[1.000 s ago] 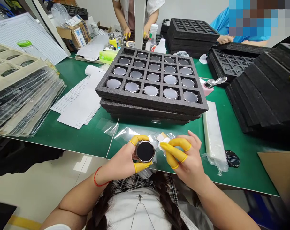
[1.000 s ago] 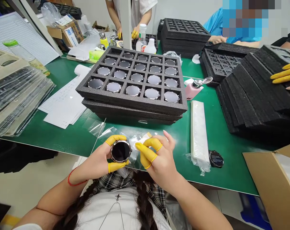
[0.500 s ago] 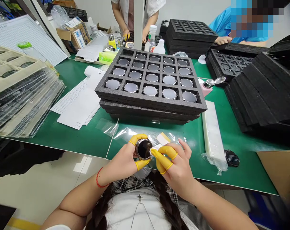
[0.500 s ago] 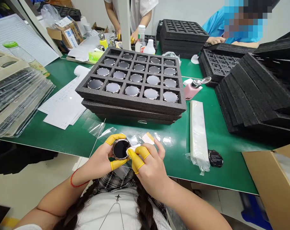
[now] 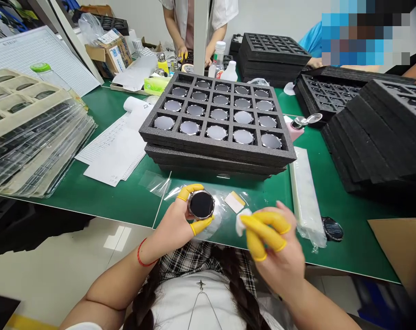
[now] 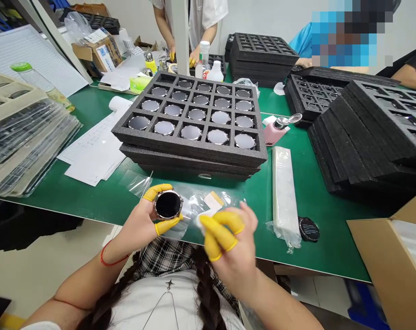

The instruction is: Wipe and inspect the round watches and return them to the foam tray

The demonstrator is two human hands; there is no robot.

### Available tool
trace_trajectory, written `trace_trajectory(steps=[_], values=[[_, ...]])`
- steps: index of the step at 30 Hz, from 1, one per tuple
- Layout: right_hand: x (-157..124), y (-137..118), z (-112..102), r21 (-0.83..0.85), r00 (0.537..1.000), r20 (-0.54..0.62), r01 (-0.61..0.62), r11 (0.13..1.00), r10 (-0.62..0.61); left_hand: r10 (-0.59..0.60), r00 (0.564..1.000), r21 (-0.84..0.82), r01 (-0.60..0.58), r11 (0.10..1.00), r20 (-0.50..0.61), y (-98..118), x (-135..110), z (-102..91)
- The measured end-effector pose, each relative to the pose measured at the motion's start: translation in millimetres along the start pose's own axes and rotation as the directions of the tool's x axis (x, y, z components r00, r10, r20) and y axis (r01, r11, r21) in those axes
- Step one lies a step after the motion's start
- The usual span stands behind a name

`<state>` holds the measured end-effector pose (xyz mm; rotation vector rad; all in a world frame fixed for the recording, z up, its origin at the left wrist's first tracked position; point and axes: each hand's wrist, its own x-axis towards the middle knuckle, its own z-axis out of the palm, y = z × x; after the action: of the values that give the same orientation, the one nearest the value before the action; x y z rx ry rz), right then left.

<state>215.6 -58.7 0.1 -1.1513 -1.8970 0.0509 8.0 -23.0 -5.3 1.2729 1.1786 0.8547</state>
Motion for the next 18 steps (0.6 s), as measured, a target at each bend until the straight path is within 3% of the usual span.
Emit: trace_trajectory(steps=[3, 6, 8, 10, 13, 16, 18], values=[[3, 18, 1, -0.163, 0.995, -0.054, -0.096, 0.982, 0.088, -0.018, 0.998, -0.049, 0.016, 0.999, -0.054, 3, 0, 0.3], [-2, 26, 15, -0.205, 0.987, 0.048, -0.14, 0.969, 0.153, -0.023, 0.997, -0.162, 0.01, 0.987, -0.076, 6, 0, 1.7], [-9, 25, 28, -0.117, 0.974, 0.142, -0.163, 0.98, 0.179, 0.003, 0.993, -0.229, -0.029, 0.973, -0.115, 7, 0, 1.9], [-15, 18, 39, 0.085, 0.944, 0.277, -0.211, 0.974, 0.18, 0.041, 0.986, -0.259, -0.083, 0.962, -0.162, 9, 1, 0.9], [-16, 8, 49, 0.327, 0.877, 0.421, -0.384, 0.864, 0.23, 0.095, 0.975, -0.275, -0.15, 0.95, -0.202, 8, 2, -2.2], [-9, 3, 49, 0.383, 0.827, 0.462, -0.512, 0.769, 0.32, 0.081, 0.986, -0.327, -0.125, 0.937, -0.145, 4, 0, -5.2], [-4, 2, 46, 0.37, 0.827, 0.466, -0.506, 0.779, 0.315, 0.025, 0.998, -0.36, -0.046, 0.932, -0.062, 2, -2, -6.2]])
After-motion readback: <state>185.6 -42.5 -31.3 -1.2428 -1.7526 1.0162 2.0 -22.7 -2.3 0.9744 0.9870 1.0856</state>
